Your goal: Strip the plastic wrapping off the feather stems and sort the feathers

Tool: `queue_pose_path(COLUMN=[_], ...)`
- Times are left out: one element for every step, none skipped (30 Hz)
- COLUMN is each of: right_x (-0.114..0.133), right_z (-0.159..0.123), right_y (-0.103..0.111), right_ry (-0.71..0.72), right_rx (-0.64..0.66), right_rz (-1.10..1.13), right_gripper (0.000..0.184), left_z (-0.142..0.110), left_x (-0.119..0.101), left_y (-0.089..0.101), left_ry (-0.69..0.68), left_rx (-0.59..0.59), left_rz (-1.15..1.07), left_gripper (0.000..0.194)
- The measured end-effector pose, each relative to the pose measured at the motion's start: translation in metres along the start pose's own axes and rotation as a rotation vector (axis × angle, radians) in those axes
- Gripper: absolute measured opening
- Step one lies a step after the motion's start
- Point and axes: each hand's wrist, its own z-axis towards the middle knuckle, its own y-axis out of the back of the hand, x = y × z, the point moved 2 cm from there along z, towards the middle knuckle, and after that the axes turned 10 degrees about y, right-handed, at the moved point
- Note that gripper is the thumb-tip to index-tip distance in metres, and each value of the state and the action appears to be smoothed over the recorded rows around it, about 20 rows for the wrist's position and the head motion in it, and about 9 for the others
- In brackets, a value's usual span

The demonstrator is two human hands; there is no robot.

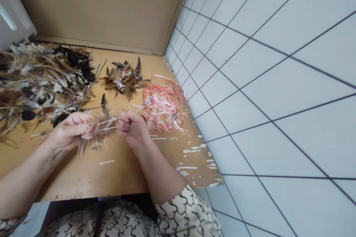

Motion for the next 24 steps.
queue_pose_path(right_x=[0.002, 0.003, 0.004, 0.005, 0.004, 0.004, 0.002, 0.001, 0.0, -0.001, 0.0, 0.0, 0.001, 0.001, 0.002, 0.002, 0.002, 0.002, 0.002, 0.002, 0.002, 0.002, 0.003, 0.003], right_z=[0.0, -0.001, -0.001, -0.002, -0.002, -0.002, -0.002, -0.002, -0.001, -0.001, -0.002, -0.003, -0.004, -0.006, -0.007, -0.009, -0.01, -0.011, -0.012, -0.012, -0.013, -0.013, -0.013, -0.013], right_y=[0.0, 0.001, 0.001, 0.001, 0.001, 0.002, 0.002, 0.003, 0.003, 0.004, 0.004, 0.004, 0.004, 0.003, 0.002, 0.001, -0.001, -0.002, -0.003, -0.004, -0.005, -0.006, -0.007, -0.008], right_ry=[-0.001, 0.001, 0.006, 0.011, 0.011, 0.005, -0.004, -0.01, -0.005, 0.013, 0.041, 0.072, 0.099, 0.116, 0.117, 0.112, 0.105, 0.099, 0.093, 0.086, 0.078, 0.067, 0.054, 0.043], right_rx=[-0.014, -0.022, -0.025, -0.023, -0.013, 0.004, 0.028, 0.055, 0.081, 0.104, 0.122, 0.138, 0.155, 0.174, 0.193, 0.205, 0.204, 0.191, 0.17, 0.146, 0.126, 0.11, 0.096, 0.078], right_rz=[0.033, 0.06, 0.08, 0.093, 0.099, 0.094, 0.078, 0.047, 0.0, -0.063, -0.138, -0.221, -0.302, -0.371, -0.417, -0.433, -0.419, -0.379, -0.32, -0.252, -0.185, -0.121, -0.064, -0.016], right_gripper=[0.033, 0.034, 0.035, 0.035, 0.035, 0.035, 0.034, 0.033, 0.033, 0.032, 0.032, 0.032, 0.033, 0.033, 0.034, 0.034, 0.034, 0.035, 0.037, 0.039, 0.04, 0.041, 0.041, 0.041], left_z=[-0.001, -0.002, -0.003, -0.005, -0.006, -0.007, -0.008, -0.009, -0.01, -0.01, -0.01, -0.01, -0.01, -0.01, -0.009, -0.009, -0.009, -0.008, -0.008, -0.007, -0.007, -0.006, -0.006, -0.006], left_x=[0.0, 0.0, 0.0, -0.001, -0.001, -0.002, -0.002, -0.002, -0.002, -0.002, -0.003, -0.004, -0.005, -0.006, -0.007, -0.008, -0.008, -0.008, -0.007, -0.007, -0.006, -0.005, -0.004, -0.003], left_y=[-0.002, -0.004, -0.006, -0.007, -0.007, -0.006, -0.004, -0.002, 0.0, 0.003, 0.005, 0.007, 0.009, 0.01, 0.011, 0.011, 0.01, 0.009, 0.008, 0.006, 0.004, 0.002, 0.0, -0.002], left_ry=[-0.028, -0.058, -0.083, -0.1, -0.107, -0.099, -0.08, -0.048, -0.011, 0.025, 0.053, 0.071, 0.079, 0.08, 0.08, 0.081, 0.083, 0.082, 0.076, 0.066, 0.051, 0.033, 0.016, 0.001], left_rx=[0.001, 0.007, 0.015, 0.025, 0.035, 0.043, 0.051, 0.062, 0.078, 0.097, 0.11, 0.115, 0.111, 0.093, 0.072, 0.054, 0.042, 0.034, 0.028, 0.024, 0.021, 0.016, 0.013, 0.012], left_rz=[0.015, 0.035, 0.06, 0.09, 0.123, 0.155, 0.181, 0.203, 0.214, 0.215, 0.201, 0.174, 0.142, 0.111, 0.084, 0.068, 0.063, 0.065, 0.063, 0.059, 0.055, 0.049, 0.044, 0.042], left_gripper=[0.038, 0.038, 0.038, 0.038, 0.037, 0.035, 0.034, 0.032, 0.032, 0.032, 0.032, 0.032, 0.032, 0.033, 0.033, 0.033, 0.034, 0.035, 0.036, 0.037, 0.039, 0.039, 0.04, 0.04])
